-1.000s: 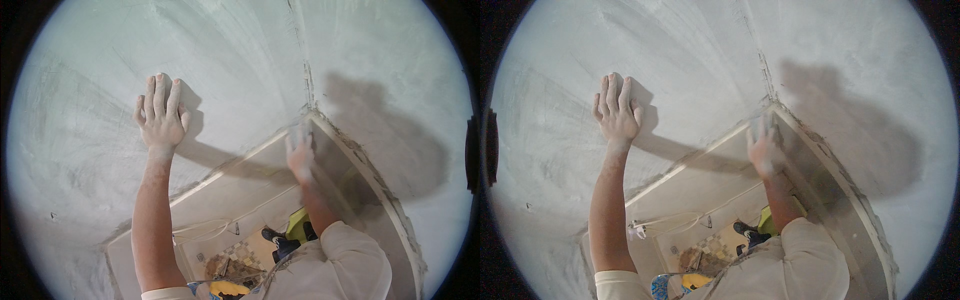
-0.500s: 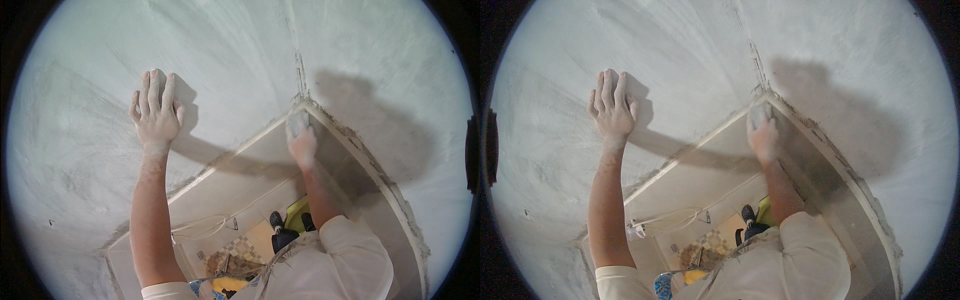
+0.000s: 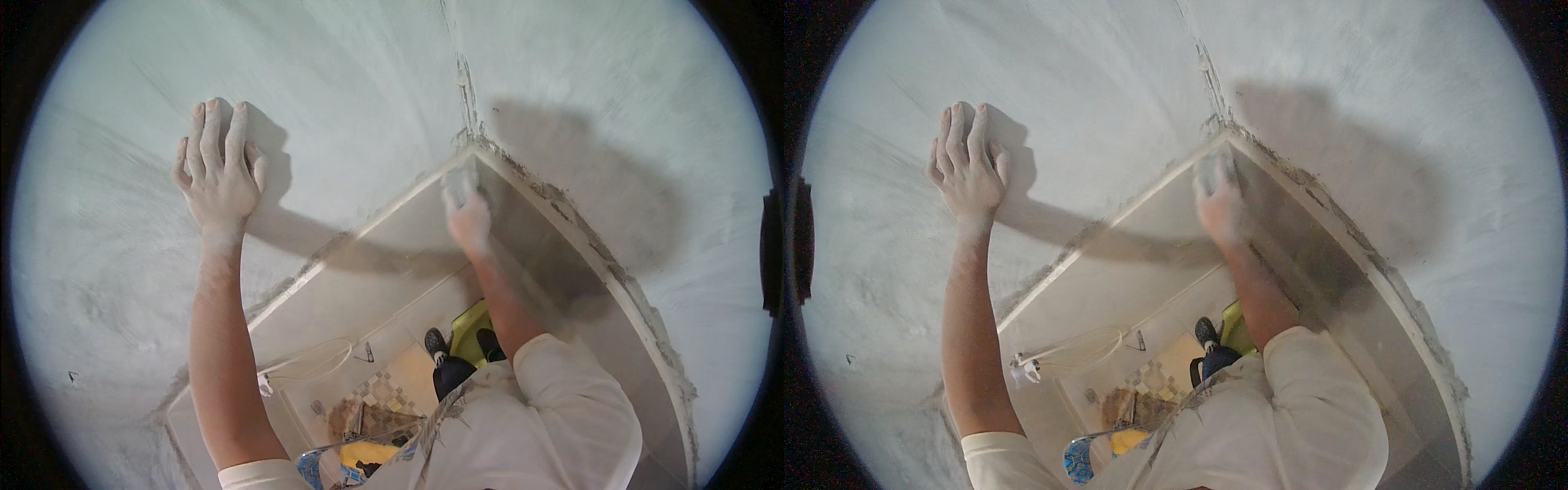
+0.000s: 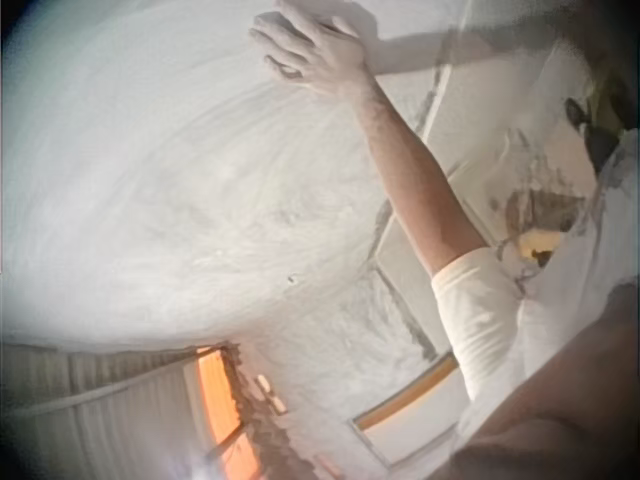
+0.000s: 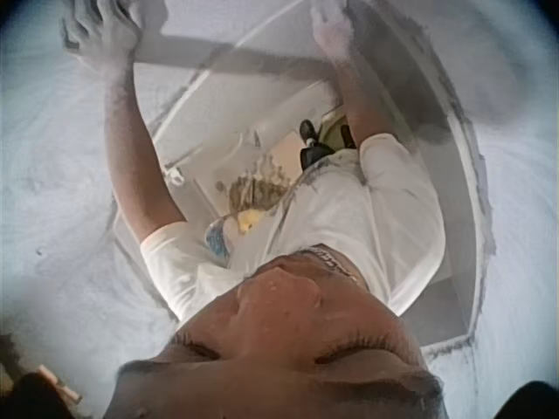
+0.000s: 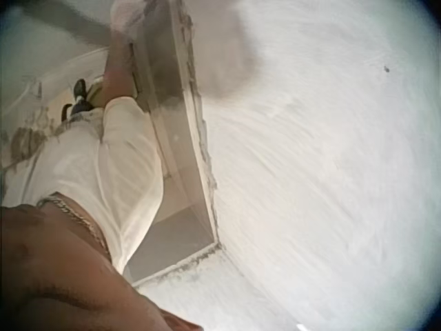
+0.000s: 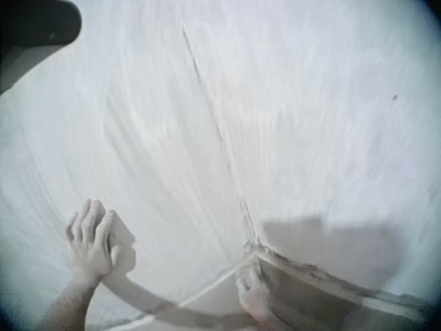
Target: The person sands a plastered wall using a hand sanding block, moving the tool across the surface and into the corner while stabilizing themselves with their other hand.
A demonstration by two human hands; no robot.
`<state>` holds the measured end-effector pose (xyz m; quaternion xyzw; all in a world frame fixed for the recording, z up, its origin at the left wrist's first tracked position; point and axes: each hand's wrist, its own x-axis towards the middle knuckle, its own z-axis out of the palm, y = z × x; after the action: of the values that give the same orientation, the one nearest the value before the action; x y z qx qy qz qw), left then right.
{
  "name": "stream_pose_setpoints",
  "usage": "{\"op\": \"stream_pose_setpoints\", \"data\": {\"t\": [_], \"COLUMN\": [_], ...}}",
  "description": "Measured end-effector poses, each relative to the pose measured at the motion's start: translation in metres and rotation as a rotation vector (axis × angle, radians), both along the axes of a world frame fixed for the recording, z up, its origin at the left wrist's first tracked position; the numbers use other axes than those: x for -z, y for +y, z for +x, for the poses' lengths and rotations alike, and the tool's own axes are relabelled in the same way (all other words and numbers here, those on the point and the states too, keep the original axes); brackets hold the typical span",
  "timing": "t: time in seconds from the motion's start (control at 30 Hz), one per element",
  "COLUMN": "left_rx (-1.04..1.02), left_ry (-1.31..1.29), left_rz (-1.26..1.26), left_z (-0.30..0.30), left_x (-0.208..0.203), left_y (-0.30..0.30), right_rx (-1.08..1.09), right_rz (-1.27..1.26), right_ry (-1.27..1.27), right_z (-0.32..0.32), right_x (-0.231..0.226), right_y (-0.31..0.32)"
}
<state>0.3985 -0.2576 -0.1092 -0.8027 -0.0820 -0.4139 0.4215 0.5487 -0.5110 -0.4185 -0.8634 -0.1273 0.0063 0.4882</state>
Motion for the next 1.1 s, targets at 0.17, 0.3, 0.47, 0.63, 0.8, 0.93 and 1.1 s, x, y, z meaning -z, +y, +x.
{"op": "stream_pose_setpoints", "data": {"t": [0.17,0.3,0.47,0.63,0.8,0.93,1.1], "left_rx": [0.035,0.084,0.099,0.07,0.048,0.322,0.642], "left_ry": [-0.006,0.018,0.002,0.018,0.04,-0.044,-0.277], "left_rz": [0.024,0.033,0.021,-0.044,-0.081,-0.471,-1.356], "left_z": [-0.003,0.005,0.003,-0.007,0.007,0.003,0.003], "left_x": [0.0,0.001,0.003,0.002,0.001,0.027,0.112], "left_y": [0.01,0.006,0.011,0.006,-0.004,-0.046,-0.142], "right_rx": [0.089,0.11,-0.087,-0.009,-0.096,-0.587,-0.773], "right_rz": [0.686,0.883,0.79,0.822,0.601,0.566,0.906], "right_ry": [0.219,0.127,0.196,0.129,0.066,0.58,0.664], "right_z": [0.001,-0.066,-0.081,-0.017,-0.058,-0.078,-0.07], "right_x": [-0.024,-0.041,-0.036,-0.054,-0.033,-0.058,-0.126], "right_y": [0.035,0.099,0.088,0.057,0.065,0.012,-0.047]}}
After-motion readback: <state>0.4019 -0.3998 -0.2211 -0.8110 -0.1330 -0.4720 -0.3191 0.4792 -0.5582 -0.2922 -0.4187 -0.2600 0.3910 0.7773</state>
